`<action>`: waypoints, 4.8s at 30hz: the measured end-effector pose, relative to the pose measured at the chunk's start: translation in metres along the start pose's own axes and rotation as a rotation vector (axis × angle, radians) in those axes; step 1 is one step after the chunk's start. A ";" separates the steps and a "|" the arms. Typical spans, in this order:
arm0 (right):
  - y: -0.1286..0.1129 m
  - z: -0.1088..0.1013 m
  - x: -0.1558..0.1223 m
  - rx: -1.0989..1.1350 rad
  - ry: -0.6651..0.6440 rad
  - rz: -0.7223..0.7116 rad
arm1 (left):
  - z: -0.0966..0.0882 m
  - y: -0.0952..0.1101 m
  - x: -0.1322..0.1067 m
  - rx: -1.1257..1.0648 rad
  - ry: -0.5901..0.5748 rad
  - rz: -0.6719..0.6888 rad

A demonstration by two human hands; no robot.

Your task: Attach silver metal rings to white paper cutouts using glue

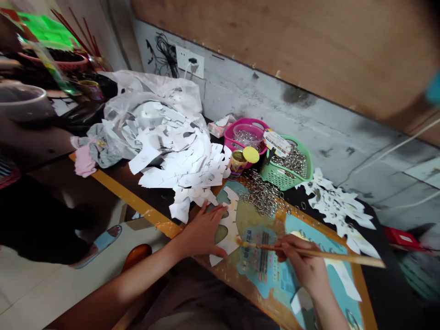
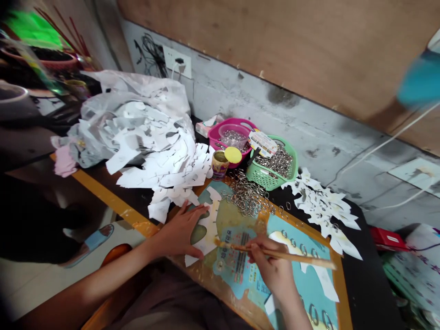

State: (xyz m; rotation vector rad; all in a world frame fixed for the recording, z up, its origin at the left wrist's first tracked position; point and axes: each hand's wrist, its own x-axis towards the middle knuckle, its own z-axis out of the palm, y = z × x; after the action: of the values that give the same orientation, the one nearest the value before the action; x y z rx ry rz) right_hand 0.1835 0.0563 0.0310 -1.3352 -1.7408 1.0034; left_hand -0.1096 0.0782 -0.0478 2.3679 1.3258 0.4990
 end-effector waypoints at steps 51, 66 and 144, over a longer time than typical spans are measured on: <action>-0.009 0.015 -0.029 -0.225 0.116 -0.231 | -0.004 0.003 0.001 -0.011 -0.026 -0.030; -0.080 -0.017 0.089 -0.172 0.525 -0.450 | 0.001 -0.002 -0.001 -0.014 0.006 -0.008; 0.036 -0.006 0.078 0.427 -0.123 0.192 | 0.002 -0.003 0.000 0.011 0.020 0.010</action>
State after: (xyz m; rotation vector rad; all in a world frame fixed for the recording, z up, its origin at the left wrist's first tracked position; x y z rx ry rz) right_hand 0.1876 0.1394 0.0077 -1.1945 -1.3934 1.4963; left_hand -0.1105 0.0789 -0.0512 2.3858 1.3296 0.5201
